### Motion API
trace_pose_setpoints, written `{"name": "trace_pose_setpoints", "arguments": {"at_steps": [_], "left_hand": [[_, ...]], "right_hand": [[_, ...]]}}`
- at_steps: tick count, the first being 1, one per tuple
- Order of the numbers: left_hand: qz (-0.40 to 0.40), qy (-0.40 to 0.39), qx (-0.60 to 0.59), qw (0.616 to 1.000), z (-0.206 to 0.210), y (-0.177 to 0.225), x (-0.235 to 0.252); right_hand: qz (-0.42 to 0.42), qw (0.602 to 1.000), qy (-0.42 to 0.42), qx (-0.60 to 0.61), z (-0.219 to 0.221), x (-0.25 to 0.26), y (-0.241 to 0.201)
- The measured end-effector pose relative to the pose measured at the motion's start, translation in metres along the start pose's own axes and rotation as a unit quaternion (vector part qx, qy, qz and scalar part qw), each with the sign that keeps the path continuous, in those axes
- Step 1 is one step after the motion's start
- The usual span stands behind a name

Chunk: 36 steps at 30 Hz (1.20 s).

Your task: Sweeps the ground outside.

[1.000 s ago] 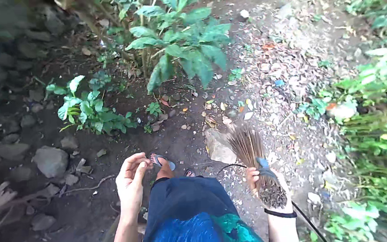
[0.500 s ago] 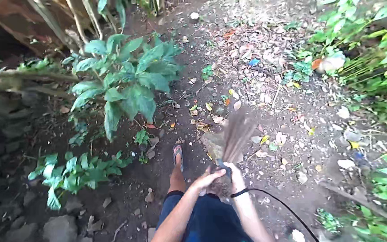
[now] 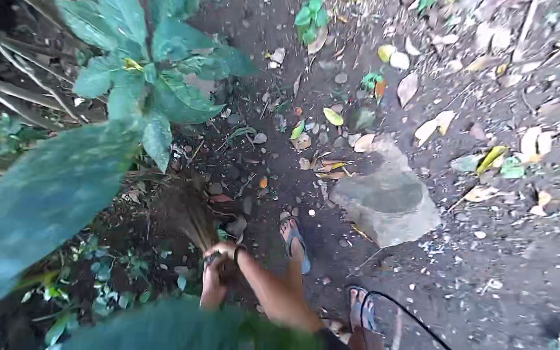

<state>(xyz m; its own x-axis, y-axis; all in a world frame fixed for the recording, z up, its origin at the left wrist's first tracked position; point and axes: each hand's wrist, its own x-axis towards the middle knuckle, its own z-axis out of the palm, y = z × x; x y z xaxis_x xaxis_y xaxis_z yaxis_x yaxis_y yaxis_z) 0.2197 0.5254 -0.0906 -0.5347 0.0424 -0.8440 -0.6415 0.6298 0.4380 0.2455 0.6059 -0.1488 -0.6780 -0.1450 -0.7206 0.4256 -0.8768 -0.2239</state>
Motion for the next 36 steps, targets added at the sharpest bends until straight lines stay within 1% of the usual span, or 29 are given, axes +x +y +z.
{"name": "trace_pose_setpoints", "arguments": {"at_steps": [1, 2, 3, 5, 6, 7, 8, 10, 12, 13, 14, 15, 17, 18, 19, 20, 21, 22, 23, 24, 25, 26, 27, 28, 29, 31, 32, 34, 36], "left_hand": [[-0.010, -0.033, 0.010, 0.999, 0.032, 0.016, 0.015], [-0.014, -0.070, 0.020, 0.997, 0.068, 0.027, 0.022], [-0.017, -0.110, 0.028, 0.993, 0.107, 0.036, 0.021], [-0.010, -0.188, 0.045, 0.981, 0.178, 0.053, 0.010], [-0.005, -0.223, 0.052, 0.974, 0.205, 0.064, 0.001], [-0.005, -0.261, 0.049, 0.964, 0.223, 0.075, -0.009], [-0.002, -0.289, 0.043, 0.956, 0.231, 0.083, -0.017], [0.026, -0.330, 0.029, 0.943, 0.225, 0.089, -0.025], [0.076, -0.352, 0.031, 0.932, 0.197, 0.079, -0.040], [0.095, -0.348, 0.050, 0.931, 0.175, 0.071, -0.054], [0.101, -0.319, 0.065, 0.940, 0.151, 0.061, -0.074], [0.096, -0.269, 0.072, 0.956, 0.127, 0.050, -0.098], [0.063, -0.135, 0.062, 0.987, 0.088, 0.025, -0.140], [0.034, -0.080, 0.052, 0.995, 0.072, 0.012, -0.149], [0.010, -0.039, 0.046, 0.998, 0.063, 0.001, -0.146], [-0.009, -0.016, 0.042, 0.999, 0.064, -0.006, -0.136], [-0.027, -0.018, 0.038, 0.999, 0.075, -0.010, -0.123], [-0.041, -0.038, 0.044, 0.997, 0.098, -0.010, -0.111], [-0.049, -0.087, 0.053, 0.994, 0.132, -0.002, -0.101], [-0.050, -0.154, 0.062, 0.985, 0.173, 0.009, -0.095], [-0.047, -0.214, 0.068, 0.973, 0.218, 0.017, -0.089], [-0.043, -0.259, 0.074, 0.962, 0.259, 0.026, -0.086], [-0.036, -0.287, 0.078, 0.954, 0.293, 0.035, -0.085], [-0.022, -0.312, 0.082, 0.946, 0.318, 0.043, -0.083], [-0.009, -0.343, 0.092, 0.935, 0.332, 0.049, -0.078], [0.017, -0.381, 0.104, 0.918, 0.333, 0.047, -0.072], [0.030, -0.387, 0.102, 0.916, 0.325, 0.045, -0.076], [0.045, -0.369, 0.088, 0.924, 0.290, 0.030, -0.109], [0.024, -0.302, 0.082, 0.949, 0.236, -0.003, -0.170]], "right_hand": [[-0.026, 1.000, 0.018, 0.000, -0.025, -0.005, -0.025], [-0.057, 0.997, 0.053, 0.005, -0.053, -0.021, -0.047], [-0.074, 0.993, 0.096, 0.014, -0.084, -0.039, -0.067], [-0.096, 0.973, 0.209, 0.019, -0.137, -0.078, -0.101], [-0.107, 0.960, 0.259, 0.020, -0.151, -0.100, -0.118], [-0.113, 0.943, 0.312, 0.025, -0.159, -0.120, -0.133], [-0.116, 0.924, 0.364, 0.035, -0.160, -0.132, -0.144], [-0.137, 0.891, 0.431, 0.027, -0.146, -0.145, -0.149], [-0.145, 0.891, 0.430, 0.032, -0.118, -0.161, -0.140], [-0.140, 0.903, 0.404, 0.040, -0.101, -0.172, -0.129], [-0.123, 0.924, 0.359, 0.046, -0.083, -0.183, -0.113], [-0.098, 0.945, 0.306, 0.052, -0.065, -0.191, -0.093], [-0.018, 0.976, 0.210, 0.059, -0.033, -0.194, -0.055], [0.035, 0.983, 0.168, 0.066, -0.023, -0.185, -0.036], [0.076, 0.985, 0.133, 0.075, -0.019, -0.171, -0.020], [0.095, 0.986, 0.112, 0.082, -0.025, -0.157, -0.011], [0.096, 0.986, 0.108, 0.078, -0.038, -0.148, -0.008], [0.076, 0.987, 0.123, 0.064, -0.060, -0.151, -0.015], [0.029, 0.985, 0.159, 0.055, -0.088, -0.162, -0.030], [-0.026, 0.977, 0.202, 0.055, -0.121, -0.176, -0.049], [-0.059, 0.965, 0.248, 0.062, -0.158, -0.190, -0.067], [-0.072, 0.952, 0.291, 0.064, -0.191, -0.204, -0.089], [-0.081, 0.940, 0.327, 0.054, -0.216, -0.216, -0.111], [-0.093, 0.925, 0.366, 0.043, -0.234, -0.225, -0.131], [-0.106, 0.905, 0.410, 0.037, -0.244, -0.230, -0.147], [-0.138, 0.874, 0.465, 0.036, -0.244, -0.234, -0.151], [-0.143, 0.871, 0.469, 0.025, -0.237, -0.237, -0.145], [-0.108, 0.894, 0.434, 0.004, -0.209, -0.256, -0.116], [-0.030, 0.931, 0.362, 0.015, -0.166, -0.291, -0.072]]}}
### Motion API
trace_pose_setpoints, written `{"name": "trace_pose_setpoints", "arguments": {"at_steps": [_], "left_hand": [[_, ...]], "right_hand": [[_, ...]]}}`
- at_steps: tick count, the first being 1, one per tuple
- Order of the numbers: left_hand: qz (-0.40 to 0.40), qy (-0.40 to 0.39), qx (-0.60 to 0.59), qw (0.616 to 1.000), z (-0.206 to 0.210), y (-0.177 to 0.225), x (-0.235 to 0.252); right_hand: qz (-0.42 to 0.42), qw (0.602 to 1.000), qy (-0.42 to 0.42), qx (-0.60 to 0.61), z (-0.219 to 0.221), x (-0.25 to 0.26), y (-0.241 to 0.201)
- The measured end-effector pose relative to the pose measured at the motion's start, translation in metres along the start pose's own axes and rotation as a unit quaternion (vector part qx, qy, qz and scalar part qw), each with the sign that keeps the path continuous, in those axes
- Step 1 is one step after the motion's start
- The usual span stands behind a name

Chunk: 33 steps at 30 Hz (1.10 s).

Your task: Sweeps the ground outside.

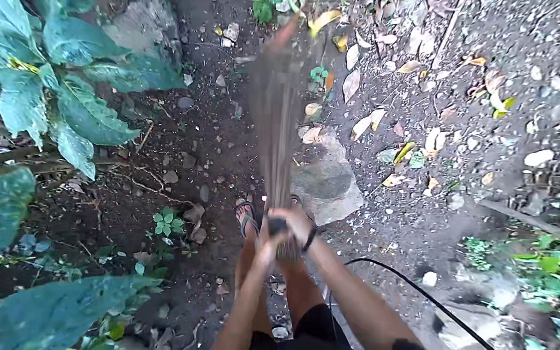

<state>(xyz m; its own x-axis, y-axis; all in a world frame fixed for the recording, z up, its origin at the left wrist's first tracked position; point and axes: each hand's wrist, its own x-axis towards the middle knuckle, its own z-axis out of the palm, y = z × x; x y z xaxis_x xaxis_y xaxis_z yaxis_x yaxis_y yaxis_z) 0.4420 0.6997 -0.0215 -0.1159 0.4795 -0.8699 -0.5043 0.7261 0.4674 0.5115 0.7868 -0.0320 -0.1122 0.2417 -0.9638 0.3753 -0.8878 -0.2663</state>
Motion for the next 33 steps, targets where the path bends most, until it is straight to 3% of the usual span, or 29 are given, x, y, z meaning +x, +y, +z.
{"name": "trace_pose_setpoints", "arguments": {"at_steps": [3, 5, 7, 9, 12, 15, 18, 22, 24, 27, 30, 33], "left_hand": [[-0.065, 0.143, -0.030, 0.987, 0.012, -0.046, -0.105], [-0.107, 0.167, -0.064, 0.978, 0.030, -0.065, -0.112], [-0.144, 0.106, -0.095, 0.979, 0.057, -0.055, -0.071], [-0.134, -0.006, -0.086, 0.987, 0.094, -0.016, -0.001], [-0.077, -0.092, -0.056, 0.991, 0.137, 0.038, 0.085], [0.034, -0.146, -0.016, 0.989, 0.133, 0.058, 0.117], [0.074, -0.122, -0.012, 0.990, 0.111, 0.042, 0.067], [-0.024, 0.032, 0.011, 0.999, 0.080, -0.010, -0.084], [-0.097, 0.104, -0.012, 0.990, 0.075, -0.037, -0.120], [-0.171, 0.107, -0.072, 0.977, 0.084, -0.047, -0.077], [-0.143, -0.001, -0.084, 0.986, 0.119, 0.004, 0.014], [-0.076, -0.065, -0.070, 0.992, 0.142, 0.051, 0.061]], "right_hand": [[0.133, 0.985, -0.109, 0.019, 0.004, -0.064, 0.068], [0.167, 0.976, -0.136, 0.026, -0.013, -0.067, 0.090], [0.136, 0.986, -0.091, 0.033, -0.047, -0.047, 0.070], [0.052, 0.998, 0.000, 0.039, -0.089, -0.010, 0.016], [-0.037, 0.992, 0.121, 0.011, -0.129, 0.034, -0.064], [-0.159, 0.971, 0.174, 0.048, -0.128, 0.043, -0.099], [-0.162, 0.979, 0.121, 0.030, -0.108, -0.003, -0.071], [0.052, 0.997, -0.026, 0.045, -0.073, -0.084, 0.017], [0.142, 0.986, -0.065, 0.049, -0.061, -0.093, 0.062], [0.157, 0.984, -0.068, 0.048, -0.074, -0.060, 0.063], [0.040, 0.998, 0.017, 0.037, -0.112, -0.012, -0.017], [-0.030, 0.995, 0.094, 0.005, -0.131, 0.012, -0.075]]}}
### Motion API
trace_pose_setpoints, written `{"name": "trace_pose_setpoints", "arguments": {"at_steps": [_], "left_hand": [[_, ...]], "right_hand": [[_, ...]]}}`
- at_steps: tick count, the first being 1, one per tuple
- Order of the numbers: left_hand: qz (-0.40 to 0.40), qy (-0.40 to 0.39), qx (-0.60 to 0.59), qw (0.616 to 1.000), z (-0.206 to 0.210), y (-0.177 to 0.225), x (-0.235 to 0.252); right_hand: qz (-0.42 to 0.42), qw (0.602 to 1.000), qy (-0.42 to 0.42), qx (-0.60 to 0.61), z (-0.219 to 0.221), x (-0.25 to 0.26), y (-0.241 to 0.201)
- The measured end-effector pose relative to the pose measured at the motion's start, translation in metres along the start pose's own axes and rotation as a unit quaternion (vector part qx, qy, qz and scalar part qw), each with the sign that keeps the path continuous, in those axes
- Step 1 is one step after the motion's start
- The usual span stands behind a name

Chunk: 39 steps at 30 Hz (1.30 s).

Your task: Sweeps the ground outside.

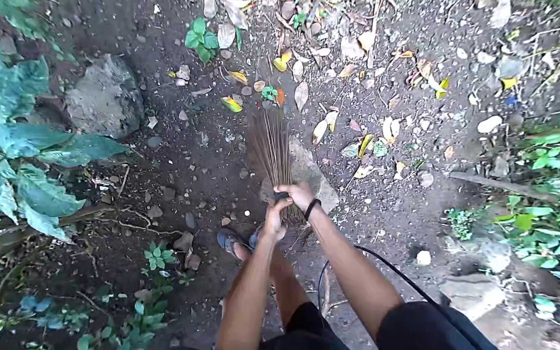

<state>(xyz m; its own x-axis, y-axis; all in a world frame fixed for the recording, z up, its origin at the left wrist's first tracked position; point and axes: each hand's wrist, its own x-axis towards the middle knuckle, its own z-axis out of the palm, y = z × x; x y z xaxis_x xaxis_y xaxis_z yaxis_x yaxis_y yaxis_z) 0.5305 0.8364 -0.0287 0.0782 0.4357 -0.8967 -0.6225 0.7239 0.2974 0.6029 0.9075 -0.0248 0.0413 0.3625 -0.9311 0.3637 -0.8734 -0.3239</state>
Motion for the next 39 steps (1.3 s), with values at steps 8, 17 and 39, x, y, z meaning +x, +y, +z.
{"name": "trace_pose_setpoints", "arguments": {"at_steps": [8, 17, 39], "left_hand": [[0.142, 0.043, 0.141, 0.979, -0.063, 0.034, -0.076], [0.009, 0.144, 0.133, 0.981, -0.053, 0.108, 0.042], [-0.057, -0.068, 0.309, 0.947, 0.141, 0.198, 0.165]], "right_hand": [[-0.044, 0.981, -0.139, 0.130, 0.061, -0.060, -0.015], [0.036, 0.964, -0.216, 0.149, 0.085, 0.064, -0.070], [0.017, 0.941, 0.073, 0.330, -0.091, 0.128, -0.178]]}}
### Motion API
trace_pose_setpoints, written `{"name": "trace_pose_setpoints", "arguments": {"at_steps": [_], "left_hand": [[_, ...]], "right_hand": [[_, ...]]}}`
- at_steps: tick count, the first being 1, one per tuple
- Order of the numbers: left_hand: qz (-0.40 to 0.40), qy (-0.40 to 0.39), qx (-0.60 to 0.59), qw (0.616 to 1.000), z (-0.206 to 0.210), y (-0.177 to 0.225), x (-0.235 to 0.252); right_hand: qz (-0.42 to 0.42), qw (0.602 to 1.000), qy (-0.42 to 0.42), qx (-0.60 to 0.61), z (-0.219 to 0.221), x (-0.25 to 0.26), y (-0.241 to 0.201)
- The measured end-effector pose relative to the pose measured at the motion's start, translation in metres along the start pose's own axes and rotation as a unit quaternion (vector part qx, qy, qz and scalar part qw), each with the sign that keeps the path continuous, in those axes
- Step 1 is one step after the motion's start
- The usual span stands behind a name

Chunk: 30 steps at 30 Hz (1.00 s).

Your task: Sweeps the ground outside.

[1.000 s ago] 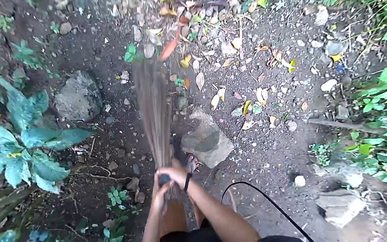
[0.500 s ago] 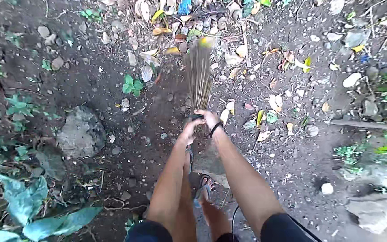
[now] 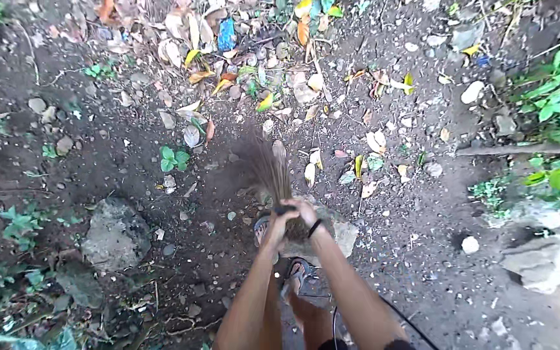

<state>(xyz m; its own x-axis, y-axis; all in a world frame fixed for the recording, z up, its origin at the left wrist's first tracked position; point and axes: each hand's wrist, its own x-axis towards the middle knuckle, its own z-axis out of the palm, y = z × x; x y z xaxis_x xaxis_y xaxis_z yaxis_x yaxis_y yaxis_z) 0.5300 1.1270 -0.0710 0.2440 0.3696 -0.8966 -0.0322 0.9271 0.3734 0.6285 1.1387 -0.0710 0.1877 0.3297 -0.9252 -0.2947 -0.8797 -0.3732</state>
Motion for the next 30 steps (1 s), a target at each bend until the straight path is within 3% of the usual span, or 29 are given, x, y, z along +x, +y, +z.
{"name": "trace_pose_setpoints", "arguments": {"at_steps": [2, 5, 9, 11, 13, 15, 16, 18, 20, 22, 25, 26, 27, 29, 30], "left_hand": [[0.024, -0.038, 0.048, 0.998, 0.026, -0.001, 0.006], [0.012, -0.118, 0.147, 0.982, 0.076, -0.028, -0.038], [-0.110, -0.224, 0.194, 0.949, 0.136, -0.092, -0.087], [-0.156, -0.230, 0.216, 0.936, 0.144, -0.117, -0.073], [-0.133, -0.208, 0.253, 0.936, 0.133, -0.121, -0.037], [-0.050, -0.151, 0.283, 0.946, 0.100, -0.098, 0.007], [-0.030, -0.083, 0.283, 0.955, 0.090, -0.076, 0.019], [0.013, 0.060, 0.255, 0.965, 0.074, -0.037, 0.033], [0.080, 0.138, 0.246, 0.956, 0.071, -0.011, 0.030], [0.103, 0.132, 0.264, 0.950, 0.086, -0.009, 0.014], [0.057, 0.012, 0.350, 0.935, 0.110, -0.030, -0.028], [0.066, -0.052, 0.413, 0.907, 0.108, -0.047, -0.041], [0.098, -0.121, 0.503, 0.850, 0.097, -0.068, -0.053], [0.143, -0.226, 0.700, 0.662, 0.074, -0.109, -0.070], [0.096, -0.275, 0.755, 0.587, 0.076, -0.116, -0.079]], "right_hand": [[-0.034, 0.997, 0.041, 0.047, -0.031, 0.001, -0.003], [-0.068, 0.987, 0.091, 0.117, -0.097, -0.049, 0.036], [-0.010, 0.965, 0.177, 0.191, -0.167, -0.128, 0.109], [0.023, 0.942, 0.202, 0.269, -0.174, -0.118, 0.132], [0.040, 0.918, 0.196, 0.341, -0.164, -0.077, 0.139], [0.041, 0.923, 0.119, 0.364, -0.133, -0.026, 0.119], [0.035, 0.934, 0.058, 0.350, -0.115, -0.007, 0.097], [0.036, 0.957, -0.041, 0.283, -0.079, 0.022, 0.046], [0.030, 0.966, -0.127, 0.225, -0.064, 0.039, 0.012], [0.031, 0.963, -0.170, 0.206, -0.081, 0.037, 0.002], [0.023, 0.947, -0.161, 0.277, -0.145, -0.008, 0.034], [0.034, 0.937, -0.133, 0.323, -0.171, -0.028, 0.055], [0.059, 0.927, -0.086, 0.360, -0.196, -0.050, 0.077], [0.111, 0.905, 0.041, 0.408, -0.246, -0.081, 0.120], [0.125, 0.887, 0.113, 0.430, -0.266, -0.085, 0.140]]}}
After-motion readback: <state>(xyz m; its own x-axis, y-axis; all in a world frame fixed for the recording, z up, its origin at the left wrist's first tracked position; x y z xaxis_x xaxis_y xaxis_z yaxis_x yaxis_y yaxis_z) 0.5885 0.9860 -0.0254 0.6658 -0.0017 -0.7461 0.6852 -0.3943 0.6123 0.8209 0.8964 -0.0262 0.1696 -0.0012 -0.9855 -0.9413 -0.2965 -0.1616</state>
